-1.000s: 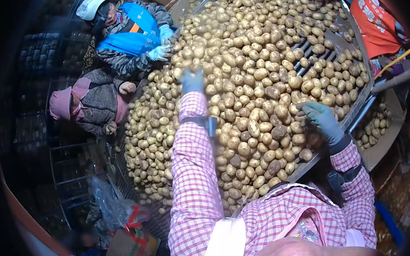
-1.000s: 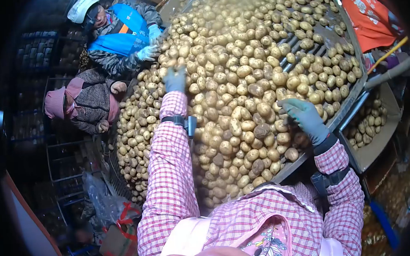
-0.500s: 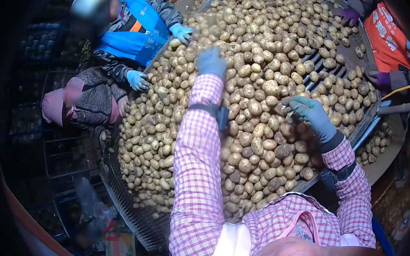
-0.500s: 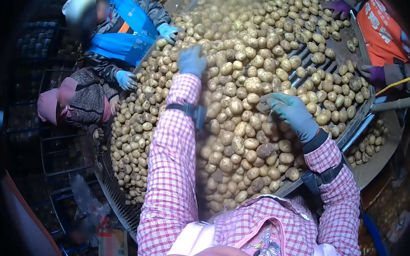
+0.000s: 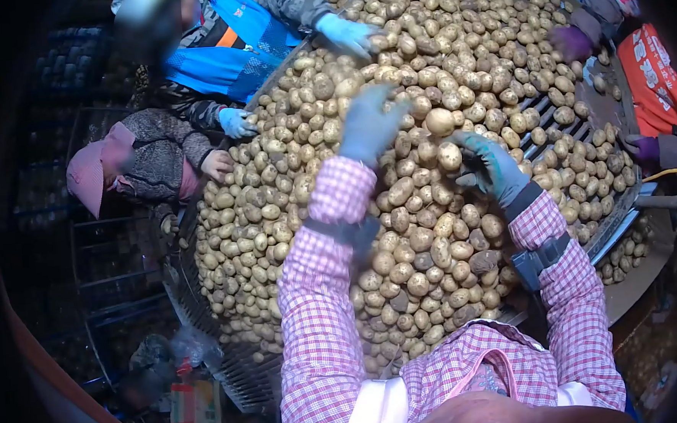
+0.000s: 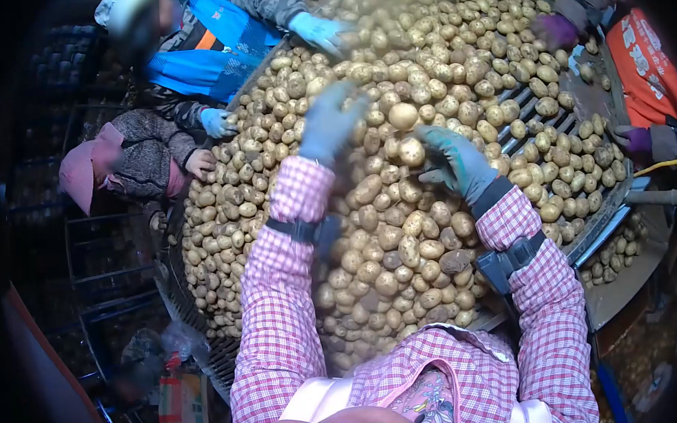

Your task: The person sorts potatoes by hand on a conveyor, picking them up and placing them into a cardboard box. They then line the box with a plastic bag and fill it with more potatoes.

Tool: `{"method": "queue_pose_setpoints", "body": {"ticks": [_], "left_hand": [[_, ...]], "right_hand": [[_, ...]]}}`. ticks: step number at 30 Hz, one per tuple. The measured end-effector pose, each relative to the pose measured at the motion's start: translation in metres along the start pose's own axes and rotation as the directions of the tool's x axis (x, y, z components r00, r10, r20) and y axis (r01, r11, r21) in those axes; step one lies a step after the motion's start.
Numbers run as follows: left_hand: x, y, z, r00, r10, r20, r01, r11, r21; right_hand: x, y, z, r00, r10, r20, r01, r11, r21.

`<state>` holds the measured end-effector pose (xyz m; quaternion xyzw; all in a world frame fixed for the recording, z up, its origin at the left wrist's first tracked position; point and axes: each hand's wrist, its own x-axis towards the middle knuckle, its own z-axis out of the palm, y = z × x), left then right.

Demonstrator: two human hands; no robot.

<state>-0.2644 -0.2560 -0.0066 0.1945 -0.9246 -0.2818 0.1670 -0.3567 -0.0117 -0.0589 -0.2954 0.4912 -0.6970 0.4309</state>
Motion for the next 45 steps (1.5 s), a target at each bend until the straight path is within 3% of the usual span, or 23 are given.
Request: {"method": "queue_pose_setpoints", "body": {"ticks": [2,3,6,8,9,13,16,18,19,21,24,26,29,32,35,36,37,39,40,41,42,44,45], "left_hand": [[0.043,-0.047,-0.004,0.979,0.070,-0.190,-0.018,0.965,0.262],[0.058,-0.085,0.002,0.960,0.166,-0.226,-0.054,0.901,0.431],[0.063,-0.115,0.015,0.992,-0.123,-0.038,0.123,0.821,0.557],[0.065,-0.101,0.013,0.971,-0.236,-0.037,0.212,0.778,0.591],[0.062,-0.093,0.005,0.962,-0.272,0.020,0.220,0.818,0.532],[0.038,-0.050,0.007,0.934,-0.338,0.112,0.356,0.882,-0.309],[0.022,-0.019,0.002,0.849,-0.430,0.308,0.461,0.317,-0.829],[0.025,0.003,-0.002,0.739,-0.454,0.498,0.515,-0.098,-0.852],[0.027,0.000,0.005,0.729,-0.470,0.498,0.552,-0.027,-0.833],[0.031,-0.003,0.021,0.711,-0.497,0.498,0.621,0.111,-0.776],[0.031,0.003,0.031,0.890,-0.384,0.244,0.417,0.904,-0.096],[0.032,0.003,0.042,0.908,-0.285,0.308,0.159,0.913,0.376],[0.026,0.015,0.064,0.927,-0.215,0.309,0.049,0.883,0.468],[0.024,0.009,0.055,0.880,-0.324,0.346,0.350,0.937,-0.012],[0.006,0.006,0.035,0.901,-0.064,0.429,0.326,0.753,-0.571],[-0.010,0.033,0.021,0.836,-0.118,0.536,0.499,0.571,-0.653],[-0.026,0.059,0.009,0.752,-0.143,0.643,0.647,0.349,-0.678],[-0.055,0.078,0.012,0.737,-0.074,0.672,0.652,0.340,-0.677],[-0.070,0.082,0.017,0.716,-0.073,0.695,0.665,0.375,-0.646],[-0.082,0.085,0.025,0.732,-0.042,0.680,0.609,0.488,-0.625],[-0.095,0.073,0.040,0.837,0.181,0.517,0.220,0.753,-0.620],[-0.118,0.071,0.049,0.798,0.292,0.527,0.190,0.708,-0.680],[-0.127,0.081,0.045,0.702,0.186,0.688,0.571,0.429,-0.699]], "right_hand": [[-0.005,0.005,-0.005,0.913,-0.343,0.219,0.407,0.745,-0.528],[-0.010,0.004,-0.006,0.920,-0.328,0.213,0.391,0.781,-0.488],[-0.026,0.002,-0.004,0.917,-0.360,0.174,0.397,0.771,-0.498],[-0.034,-0.011,-0.006,0.988,0.154,0.018,-0.155,0.978,0.140],[-0.038,-0.020,-0.005,0.908,0.410,0.082,-0.399,0.789,0.467],[-0.007,-0.035,-0.007,0.919,0.314,-0.237,-0.290,0.948,0.128],[0.035,-0.013,-0.017,0.950,0.205,-0.234,-0.178,0.975,0.131],[0.063,-0.008,-0.013,0.966,-0.050,-0.255,-0.107,0.818,-0.565],[0.072,-0.007,-0.008,0.964,-0.172,-0.200,-0.071,0.561,-0.825],[0.078,0.004,0.006,0.985,-0.059,-0.160,-0.118,0.445,-0.888],[0.066,0.015,0.002,0.996,-0.003,-0.085,-0.072,0.496,-0.865],[0.057,0.010,-0.007,0.991,0.100,-0.086,-0.129,0.616,-0.777],[0.041,0.005,-0.023,0.970,0.239,-0.051,-0.229,0.820,-0.525],[0.015,0.001,-0.024,0.969,0.193,-0.156,-0.221,0.957,-0.189],[-0.013,0.002,-0.038,0.957,0.152,-0.247,-0.164,0.986,-0.028],[-0.024,-0.005,-0.036,0.966,0.158,-0.206,-0.158,0.987,0.014],[-0.037,-0.014,-0.031,0.973,0.163,-0.165,-0.156,0.986,0.057],[-0.052,-0.003,-0.025,0.999,-0.014,-0.040,0.009,0.993,-0.115],[-0.067,-0.021,-0.010,0.979,0.201,-0.031,-0.200,0.979,0.027],[-0.083,-0.040,0.006,0.914,0.405,0.009,-0.400,0.901,0.166],[-0.095,-0.034,0.009,0.926,0.377,-0.003,-0.372,0.914,0.161],[-0.119,-0.015,0.014,0.948,0.316,-0.028,-0.309,0.940,0.145],[-0.133,-0.015,0.015,0.931,0.364,-0.038,-0.346,0.908,0.237]]}}
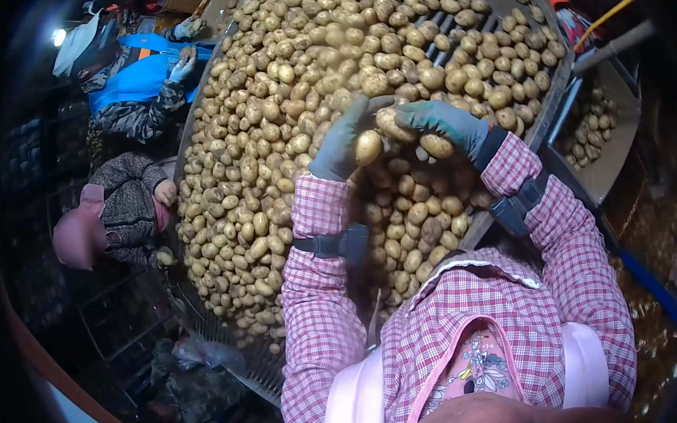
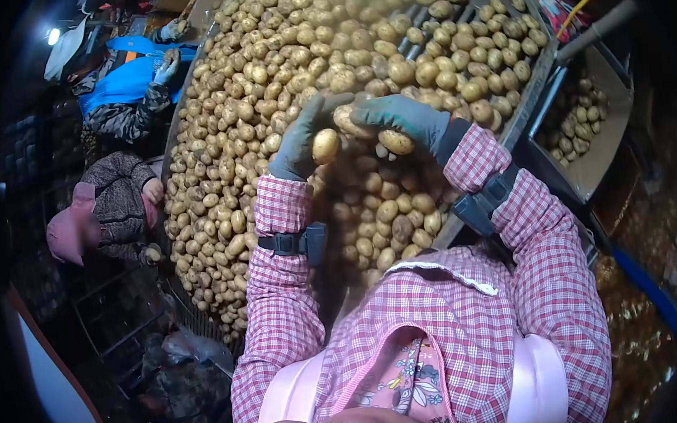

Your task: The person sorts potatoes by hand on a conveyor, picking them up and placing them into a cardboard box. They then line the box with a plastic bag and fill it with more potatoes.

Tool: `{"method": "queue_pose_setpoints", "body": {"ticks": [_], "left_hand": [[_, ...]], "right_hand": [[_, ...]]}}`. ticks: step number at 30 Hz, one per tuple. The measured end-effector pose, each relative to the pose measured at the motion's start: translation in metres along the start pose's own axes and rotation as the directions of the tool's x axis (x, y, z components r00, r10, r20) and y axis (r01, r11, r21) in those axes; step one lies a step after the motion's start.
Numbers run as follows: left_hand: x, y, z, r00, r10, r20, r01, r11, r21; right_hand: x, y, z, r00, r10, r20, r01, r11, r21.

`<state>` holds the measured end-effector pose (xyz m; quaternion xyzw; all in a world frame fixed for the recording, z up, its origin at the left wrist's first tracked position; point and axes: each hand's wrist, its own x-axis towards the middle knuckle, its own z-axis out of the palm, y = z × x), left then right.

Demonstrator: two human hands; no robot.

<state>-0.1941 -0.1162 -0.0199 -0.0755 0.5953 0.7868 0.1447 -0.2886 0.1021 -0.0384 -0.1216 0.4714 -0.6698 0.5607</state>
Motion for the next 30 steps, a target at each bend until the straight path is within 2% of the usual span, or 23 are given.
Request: {"method": "queue_pose_setpoints", "body": {"ticks": [1,2,4,5,8,9,12,13,15,16,17,19,21,22,24,25,26,27,28,29,30], "left_hand": [[-0.009,0.001,0.012,0.977,-0.203,0.066,0.212,0.889,-0.407],[-0.017,-0.002,0.029,0.974,-0.227,-0.007,0.199,0.867,-0.457],[-0.027,-0.008,0.070,0.952,-0.275,-0.135,0.162,0.825,-0.542],[-0.029,-0.010,0.088,0.960,-0.236,-0.149,0.135,0.861,-0.491],[-0.035,-0.030,0.121,0.960,-0.273,-0.065,0.195,0.815,-0.545],[-0.035,-0.036,0.134,0.962,-0.272,0.016,0.232,0.787,-0.572],[-0.033,-0.061,0.166,0.907,-0.419,0.034,0.362,0.737,-0.571],[-0.029,-0.071,0.171,0.910,-0.400,0.107,0.394,0.755,-0.525],[-0.025,-0.089,0.191,0.895,-0.438,0.079,0.416,0.760,-0.499],[-0.021,-0.090,0.207,0.890,-0.451,0.071,0.427,0.766,-0.481],[-0.018,-0.090,0.223,0.847,-0.528,0.059,0.476,0.705,-0.525],[-0.012,-0.102,0.247,0.948,-0.258,0.187,0.309,0.887,-0.343],[0.007,-0.100,0.261,0.814,-0.499,0.296,0.577,0.645,-0.501],[0.022,-0.103,0.270,0.816,-0.483,0.316,0.578,0.681,-0.450],[0.052,-0.114,0.293,0.822,-0.454,0.343,0.561,0.747,-0.356],[0.068,-0.096,0.318,0.776,-0.542,0.322,0.631,0.668,-0.395],[0.080,-0.081,0.336,0.735,-0.542,0.407,0.675,0.639,-0.368],[0.088,-0.063,0.356,0.786,-0.509,0.351,0.609,0.736,-0.297],[0.104,-0.072,0.352,0.759,-0.470,0.450,0.614,0.747,-0.255],[0.127,-0.096,0.347,0.800,-0.503,0.326,0.583,0.780,-0.227],[0.142,-0.135,0.326,0.842,-0.463,0.276,0.518,0.838,-0.173]], "right_hand": [[-0.014,0.006,-0.001,0.999,0.050,-0.016,-0.048,0.995,0.092],[-0.028,0.012,0.001,0.994,0.101,-0.030,-0.094,0.978,0.188],[-0.051,0.026,0.004,0.995,0.046,-0.089,-0.030,0.986,0.165],[-0.061,0.032,0.003,0.992,0.013,-0.123,0.006,0.988,0.152],[-0.097,0.049,0.001,0.978,0.007,-0.210,0.026,0.988,0.151],[-0.111,0.055,-0.001,0.970,-0.001,-0.244,0.032,0.992,0.125],[-0.150,0.063,-0.005,0.951,0.017,-0.308,0.016,0.994,0.105],[-0.159,0.072,-0.010,0.947,0.004,-0.321,0.034,0.993,0.113],[-0.180,0.096,-0.026,0.930,-0.031,-0.365,0.072,0.992,0.101],[-0.196,0.098,-0.029,0.911,-0.009,-0.413,0.079,0.985,0.153],[-0.214,0.102,-0.028,0.888,0.011,-0.460,0.092,0.975,0.202],[-0.240,0.117,-0.039,0.850,0.008,-0.527,0.163,0.947,0.278],[-0.261,0.143,-0.069,0.845,-0.017,-0.534,0.253,0.894,0.371],[-0.272,0.147,-0.079,0.849,-0.032,-0.527,0.293,0.860,0.418],[-0.293,0.145,-0.095,0.753,-0.073,-0.654,0.417,0.822,0.388],[-0.306,0.124,-0.102,0.726,-0.077,-0.683,0.431,0.825,0.365],[-0.314,0.103,-0.113,0.697,-0.080,-0.712,0.441,0.831,0.338],[-0.303,0.112,-0.168,0.571,-0.200,-0.796,0.573,0.792,0.212],[-0.297,0.130,-0.220,0.434,-0.306,-0.847,0.676,0.732,0.082],[-0.324,0.115,-0.231,0.438,-0.274,-0.856,0.551,0.834,0.015],[-0.332,0.099,-0.251,0.503,-0.189,-0.843,0.610,0.769,0.192]]}}
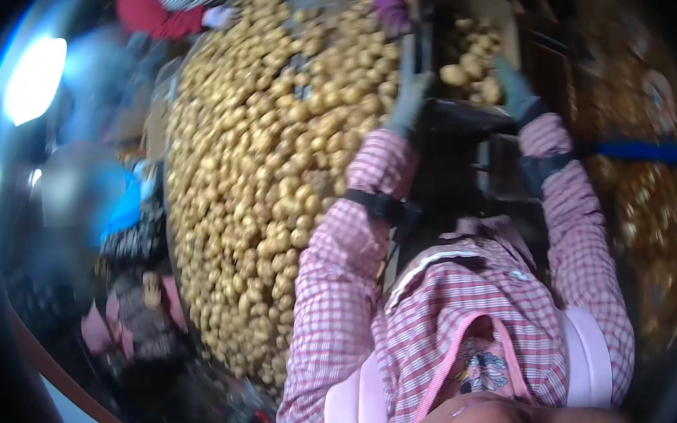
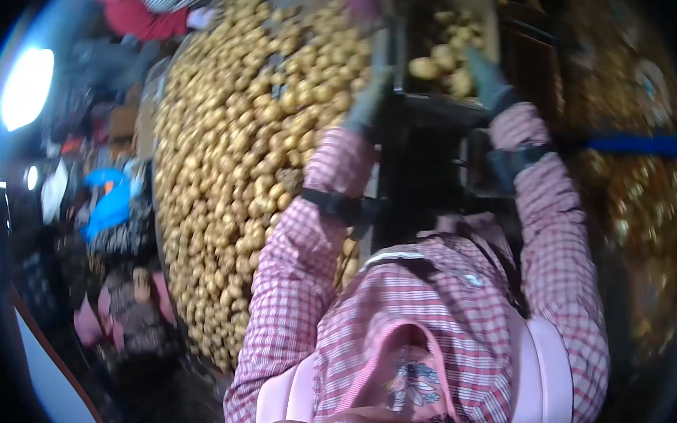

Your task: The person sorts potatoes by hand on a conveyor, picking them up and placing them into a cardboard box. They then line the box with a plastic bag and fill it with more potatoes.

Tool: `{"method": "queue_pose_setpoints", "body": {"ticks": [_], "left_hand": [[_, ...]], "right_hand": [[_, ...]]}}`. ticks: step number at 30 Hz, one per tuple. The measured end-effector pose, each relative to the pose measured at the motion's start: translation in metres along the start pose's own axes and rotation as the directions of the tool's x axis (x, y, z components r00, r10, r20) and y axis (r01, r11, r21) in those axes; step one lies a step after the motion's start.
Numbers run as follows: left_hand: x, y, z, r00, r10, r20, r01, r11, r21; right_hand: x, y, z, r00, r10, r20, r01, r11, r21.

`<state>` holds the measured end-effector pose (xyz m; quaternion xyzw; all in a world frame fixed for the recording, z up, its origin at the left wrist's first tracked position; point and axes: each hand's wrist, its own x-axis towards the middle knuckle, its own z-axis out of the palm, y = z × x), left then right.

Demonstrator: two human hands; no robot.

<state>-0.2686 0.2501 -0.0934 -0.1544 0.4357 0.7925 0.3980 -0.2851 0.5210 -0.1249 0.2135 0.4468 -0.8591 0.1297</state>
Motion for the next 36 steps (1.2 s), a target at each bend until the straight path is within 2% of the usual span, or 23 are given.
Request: {"method": "queue_pose_setpoints", "body": {"ticks": [1,3,4,5,8,9,11,12,13,14,17,18,20,23,25,26,27,28,29,32,34,35,36], "left_hand": [[0.024,-0.020,-0.032,0.997,0.064,-0.042,-0.060,0.995,0.083],[-0.022,-0.042,-0.034,0.962,0.243,-0.126,-0.234,0.969,0.080],[-0.062,-0.038,-0.028,0.988,0.005,-0.152,-0.009,1.000,-0.029],[-0.113,-0.015,-0.011,0.984,-0.001,-0.177,0.026,0.990,0.140],[-0.179,-0.028,-0.057,0.948,0.092,-0.305,-0.100,0.995,-0.013],[-0.206,-0.013,-0.069,0.898,0.118,-0.424,-0.080,0.991,0.105],[-0.243,0.009,-0.122,0.753,0.327,-0.571,-0.150,0.931,0.334],[-0.262,0.033,-0.127,0.659,0.392,-0.642,-0.138,0.902,0.410],[-0.266,0.049,-0.147,0.535,0.581,-0.614,-0.147,0.779,0.609],[-0.262,0.061,-0.181,0.474,0.668,-0.573,-0.192,0.714,0.673],[-0.229,0.106,-0.223,0.418,0.662,-0.622,-0.006,0.687,0.727],[-0.208,0.109,-0.261,0.369,0.738,-0.565,0.167,0.545,0.822],[-0.172,0.108,-0.298,0.385,0.795,-0.469,0.336,0.352,0.873],[-0.174,0.132,-0.233,0.389,0.742,-0.546,0.685,0.163,0.710],[-0.181,0.127,-0.242,0.430,0.713,-0.554,0.616,0.217,0.757],[-0.184,0.127,-0.246,0.448,0.702,-0.553,0.579,0.243,0.778],[-0.189,0.124,-0.244,0.438,0.717,-0.542,0.553,0.260,0.792],[-0.193,0.120,-0.247,0.453,0.733,-0.507,0.502,0.261,0.825],[-0.197,0.117,-0.251,0.465,0.749,-0.472,0.449,0.261,0.855],[-0.217,0.116,-0.231,0.451,0.827,-0.336,0.302,0.213,0.929],[-0.220,0.106,-0.224,0.465,0.837,-0.289,0.249,0.189,0.950],[-0.215,0.095,-0.220,0.480,0.856,-0.193,0.257,0.072,0.964],[-0.210,0.090,-0.213,0.536,0.814,-0.222,0.264,0.089,0.961]], "right_hand": [[0.000,-0.016,-0.002,0.997,0.073,0.024,-0.074,0.996,0.054],[0.010,-0.027,-0.005,0.983,-0.046,-0.179,0.025,0.993,-0.119],[0.010,-0.030,-0.005,0.954,-0.099,-0.285,0.040,0.978,-0.206],[0.010,-0.027,-0.009,0.928,-0.131,-0.349,0.044,0.968,-0.248],[0.026,0.006,-0.032,0.939,-0.122,-0.321,0.046,0.971,-0.234],[0.021,0.011,-0.020,0.962,-0.079,-0.260,0.007,0.964,-0.267],[0.005,0.020,0.026,0.989,0.015,-0.147,-0.064,0.941,-0.333],[0.004,0.030,0.046,0.999,0.031,0.019,-0.022,0.935,-0.354],[0.004,0.042,0.068,0.981,0.046,0.186,0.026,0.930,-0.367],[-0.002,0.053,0.102,0.970,0.051,0.236,0.045,0.922,-0.384],[-0.022,0.078,0.192,0.922,0.165,0.350,0.018,0.885,-0.464],[-0.022,0.087,0.214,0.917,0.230,0.325,-0.043,0.868,-0.494],[-0.025,0.096,0.244,0.882,0.295,0.368,-0.049,0.833,-0.551],[-0.012,0.111,0.273,0.885,0.292,0.362,-0.015,0.796,-0.605],[-0.003,0.110,0.304,0.884,0.293,0.364,0.037,0.733,-0.679],[0.014,0.127,0.314,0.839,0.118,0.532,0.318,0.687,-0.654],[0.033,0.145,0.324,0.727,-0.033,0.686,0.570,0.585,-0.576],[0.039,0.153,0.344,0.745,-0.017,0.667,0.570,0.536,-0.623],[0.055,0.166,0.358,0.706,0.023,0.708,0.656,0.354,-0.666],[0.071,0.197,0.384,0.772,0.092,0.629,0.636,-0.097,-0.766],[0.085,0.202,0.397,0.774,0.162,0.612,0.632,-0.138,-0.763],[0.092,0.196,0.396,0.754,0.182,0.631,0.648,-0.051,-0.760],[0.106,0.188,0.393,0.718,0.276,0.639,0.603,0.211,-0.769]]}}
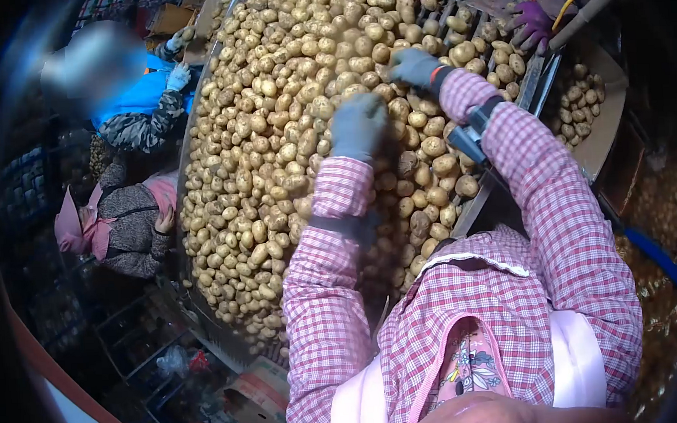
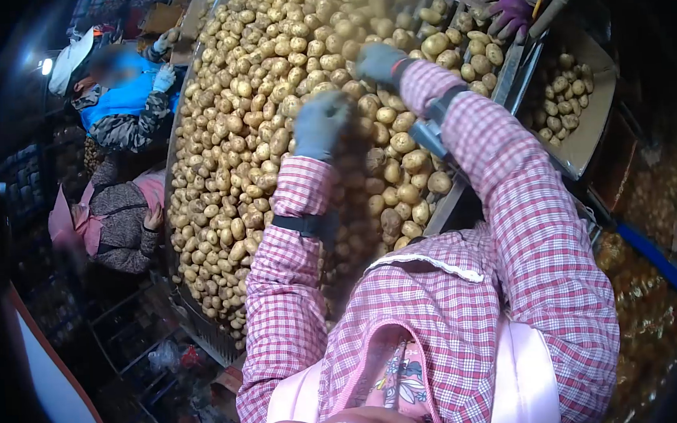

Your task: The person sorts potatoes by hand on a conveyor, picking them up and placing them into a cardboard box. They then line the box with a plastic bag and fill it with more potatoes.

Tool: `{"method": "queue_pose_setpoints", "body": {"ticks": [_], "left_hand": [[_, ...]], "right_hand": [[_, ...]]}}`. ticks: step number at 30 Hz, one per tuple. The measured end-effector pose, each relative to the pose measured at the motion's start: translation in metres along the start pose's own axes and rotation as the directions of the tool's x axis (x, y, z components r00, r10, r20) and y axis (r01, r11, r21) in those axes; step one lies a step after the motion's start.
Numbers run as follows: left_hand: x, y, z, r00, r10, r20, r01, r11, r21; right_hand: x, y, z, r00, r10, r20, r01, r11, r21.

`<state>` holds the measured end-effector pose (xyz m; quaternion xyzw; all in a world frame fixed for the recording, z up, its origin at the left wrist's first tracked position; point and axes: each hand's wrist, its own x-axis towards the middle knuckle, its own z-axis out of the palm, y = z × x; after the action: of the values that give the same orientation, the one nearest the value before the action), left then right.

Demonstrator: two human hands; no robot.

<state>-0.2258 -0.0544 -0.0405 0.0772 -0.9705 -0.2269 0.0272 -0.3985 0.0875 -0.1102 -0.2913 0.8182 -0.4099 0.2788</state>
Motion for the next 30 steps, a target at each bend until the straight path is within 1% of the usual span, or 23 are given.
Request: {"method": "queue_pose_setpoints", "body": {"ticks": [1,2,4,6,7,8,9,10,12,13,14,16,17,18,19,20,22,23,24,25,26,28,30], "left_hand": [[-0.001,0.010,0.004,0.997,-0.015,0.070,0.015,1.000,-0.005],[-0.003,0.016,0.010,0.989,-0.030,0.142,0.033,0.999,-0.014],[0.006,0.019,0.030,0.985,-0.031,0.167,0.011,0.993,0.117],[0.022,0.025,0.047,0.956,-0.078,0.284,0.002,0.966,0.260],[0.033,0.032,0.050,0.917,-0.135,0.376,-0.002,0.940,0.342],[0.041,0.038,0.051,0.865,-0.197,0.462,-0.020,0.905,0.424],[0.047,0.048,0.043,0.784,-0.272,0.558,-0.018,0.888,0.459],[0.042,0.049,0.043,0.814,-0.217,0.539,-0.064,0.889,0.454],[0.030,0.044,0.041,0.864,-0.101,0.493,-0.156,0.877,0.454],[0.026,0.045,0.040,0.865,-0.081,0.496,-0.167,0.884,0.436],[0.022,0.043,0.036,0.866,-0.077,0.494,-0.127,0.922,0.366],[0.011,0.045,0.006,0.864,-0.079,0.497,-0.039,0.974,0.223],[0.006,0.019,0.014,0.898,-0.054,0.437,0.054,0.998,0.014],[0.000,0.016,0.002,0.896,-0.132,0.423,0.268,0.923,-0.278],[-0.016,0.018,-0.014,0.875,-0.214,0.435,0.442,0.720,-0.535],[-0.029,0.020,-0.026,0.842,-0.281,0.461,0.539,0.423,-0.728],[-0.053,0.001,-0.027,0.869,-0.212,0.448,0.461,0.014,-0.887],[-0.062,-0.011,-0.026,0.887,-0.182,0.425,0.389,-0.202,-0.899],[-0.070,-0.007,-0.032,0.884,-0.217,0.413,0.346,-0.289,-0.893],[-0.078,0.004,-0.037,0.878,-0.255,0.406,0.296,-0.378,-0.877],[-0.088,0.009,-0.038,0.864,-0.296,0.406,0.241,-0.465,-0.852],[-0.104,0.007,-0.037,0.889,-0.191,0.415,0.275,-0.503,-0.820],[-0.111,0.014,-0.036,0.913,-0.043,0.407,0.329,-0.513,-0.793]], "right_hand": [[-0.008,-0.004,-0.016,0.980,0.198,0.000,-0.189,0.937,0.293],[-0.022,-0.009,-0.030,0.921,0.385,0.058,-0.351,0.757,0.551],[-0.057,0.006,-0.050,0.950,0.298,0.094,-0.227,0.452,0.863],[-0.083,0.013,-0.056,0.969,0.248,0.014,-0.083,0.268,0.960],[-0.100,0.013,-0.069,0.937,0.292,0.190,-0.256,0.206,0.944],[-0.108,0.033,-0.072,0.961,0.158,0.228,-0.259,0.209,0.943],[-0.114,0.037,-0.070,0.954,0.207,0.217,-0.281,0.363,0.888],[-0.121,0.041,-0.065,0.947,0.252,0.199,-0.304,0.504,0.809],[-0.122,0.039,-0.043,0.993,0.113,0.041,-0.118,0.843,0.525],[-0.121,0.030,-0.034,1.000,0.019,-0.015,-0.013,0.943,0.333],[-0.118,0.021,-0.026,0.991,-0.109,-0.073,0.110,0.994,0.016],[-0.107,0.019,0.005,0.983,-0.157,-0.094,0.111,0.920,-0.377],[-0.097,0.018,0.009,0.992,-0.118,-0.034,0.091,0.891,-0.444],[-0.087,0.010,0.008,0.997,-0.075,0.028,0.079,0.857,-0.509],[-0.081,0.008,0.010,0.996,-0.025,0.091,0.072,0.819,-0.569],[-0.074,0.007,0.005,0.988,-0.031,0.154,0.118,0.794,-0.596],[-0.058,0.010,-0.002,0.986,0.026,0.165,0.060,0.865,-0.498],[-0.062,0.012,-0.014,0.967,-0.016,0.255,0.091,0.955,-0.282],[-0.072,0.009,-0.029,0.937,-0.075,0.341,0.097,0.994,-0.048],[-0.083,0.013,-0.021,0.961,-0.085,0.262,-0.007,0.944,0.331],[-0.093,0.018,-0.013,0.979,-0.095,0.181,-0.051,0.742,0.669],[-0.147,-0.029,-0.025,0.875,0.081,0.477,-0.476,0.319,0.820],[-0.167,-0.015,0.005,0.920,0.020,0.392,-0.386,0.224,0.895]]}}
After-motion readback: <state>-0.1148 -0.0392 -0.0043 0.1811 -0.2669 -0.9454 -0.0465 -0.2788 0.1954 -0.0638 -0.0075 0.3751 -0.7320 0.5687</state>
